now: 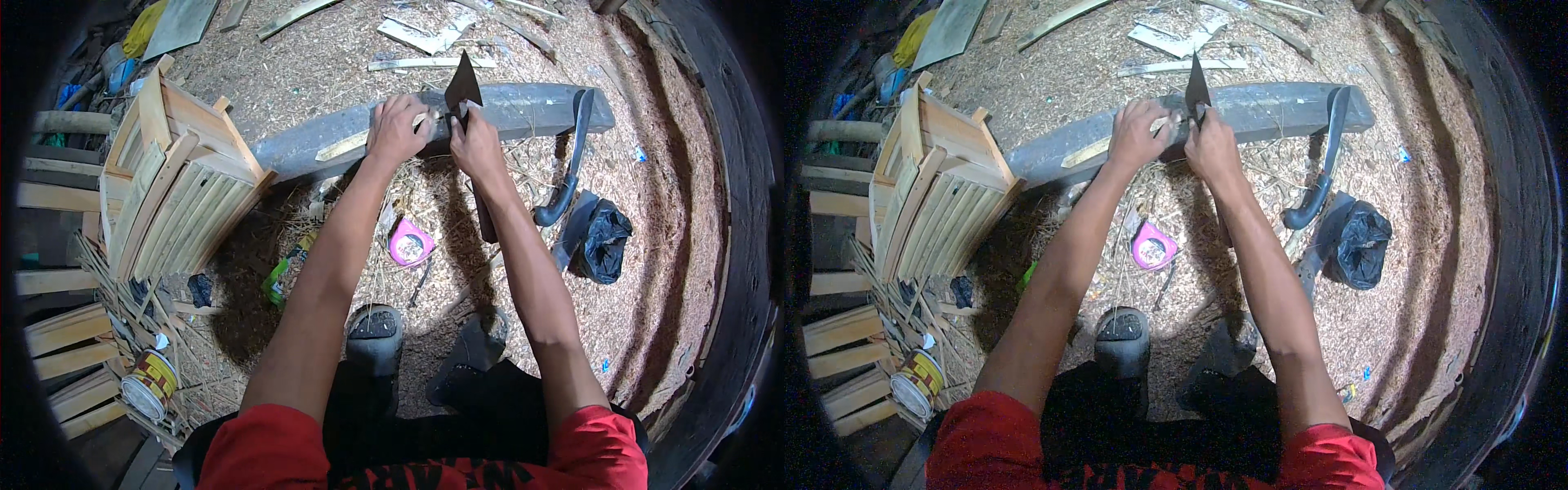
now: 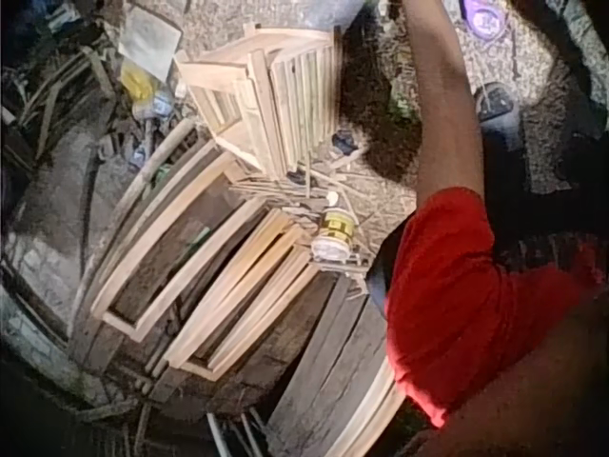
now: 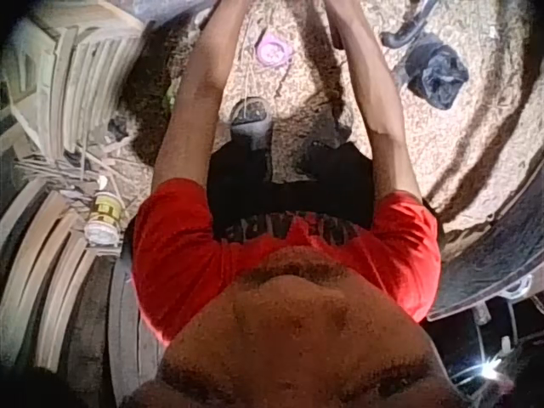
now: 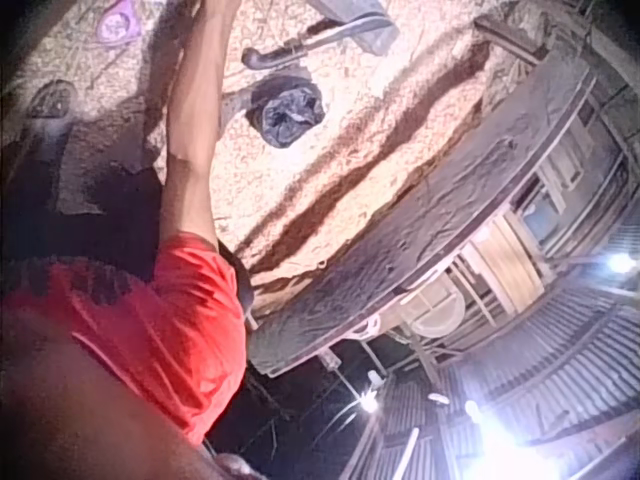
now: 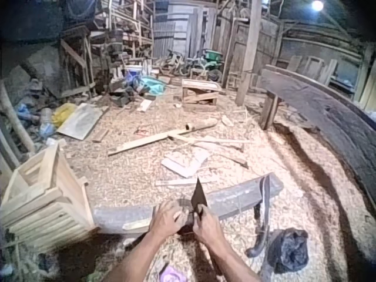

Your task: The person shapes a wooden strip with an axe, trims it with pliers, and then hammers it onto a wooden box using the axe.

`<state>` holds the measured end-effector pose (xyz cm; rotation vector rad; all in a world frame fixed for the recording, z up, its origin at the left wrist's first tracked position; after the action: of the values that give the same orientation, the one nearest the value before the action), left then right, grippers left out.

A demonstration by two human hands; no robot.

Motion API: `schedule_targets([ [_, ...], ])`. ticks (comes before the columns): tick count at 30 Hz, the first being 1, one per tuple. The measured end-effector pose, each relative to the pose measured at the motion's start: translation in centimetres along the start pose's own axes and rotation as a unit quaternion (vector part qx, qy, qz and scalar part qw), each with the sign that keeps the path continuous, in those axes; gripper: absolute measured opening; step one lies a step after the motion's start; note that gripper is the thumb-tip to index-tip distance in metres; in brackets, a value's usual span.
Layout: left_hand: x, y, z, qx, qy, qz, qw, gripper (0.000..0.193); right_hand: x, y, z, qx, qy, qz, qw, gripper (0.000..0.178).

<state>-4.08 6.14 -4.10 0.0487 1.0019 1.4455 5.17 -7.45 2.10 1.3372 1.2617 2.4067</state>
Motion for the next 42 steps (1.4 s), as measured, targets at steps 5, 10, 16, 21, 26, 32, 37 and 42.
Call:
schedule_targets([
  [5,0.0,0.0,0.0,0.021,-0.007,0.028,0.999,0.025,-2.1,-0.1,0.3,-0.060,-0.024,-0.030,0.997,0.024],
  [10,-0.7,0.3,0.5,0.029,0.042,0.028,0.998,0.022,-3.7,0.9,1.4,-0.058,-0.055,-0.067,0.995,0.030],
  [16,-1.1,2.0,1.3,0.028,0.122,-0.030,0.992,0.014,-4.6,2.8,1.3,-0.091,-0.130,-0.059,0.986,0.035],
  [21,-4.6,3.3,2.7,0.054,0.146,-0.059,0.986,0.019,-7.1,3.1,0.5,-0.112,-0.095,-0.136,0.980,0.040],
  [26,-9.5,3.3,4.7,0.065,0.181,-0.212,0.958,0.020,-3.0,6.2,0.5,-0.199,-0.002,-0.063,0.978,0.032],
  [32,-19.0,0.6,6.4,-0.024,0.125,-0.281,0.951,0.016,0.1,14.0,2.0,-0.273,-0.067,0.152,0.947,0.025],
  [37,-29.9,-0.5,8.8,0.006,0.134,-0.343,0.930,0.014,-1.4,23.5,0.4,-0.350,-0.111,0.115,0.923,0.021],
  [42,-39.9,-3.4,11.4,0.039,0.073,-0.528,0.845,0.014,-2.9,33.3,-1.4,-0.496,-0.029,0.326,0.805,0.011],
])
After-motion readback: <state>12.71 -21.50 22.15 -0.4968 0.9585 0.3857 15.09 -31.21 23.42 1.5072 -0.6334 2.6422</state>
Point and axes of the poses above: each hand's wrist, its own z-axis towards the middle knuckle, its own y-axis out of the back of the hand, x = y × z, the point moved 1 cm from there along z, towards the middle knuckle, and after that the axes turned 10 degrees about -x, right-handed, at the moved point
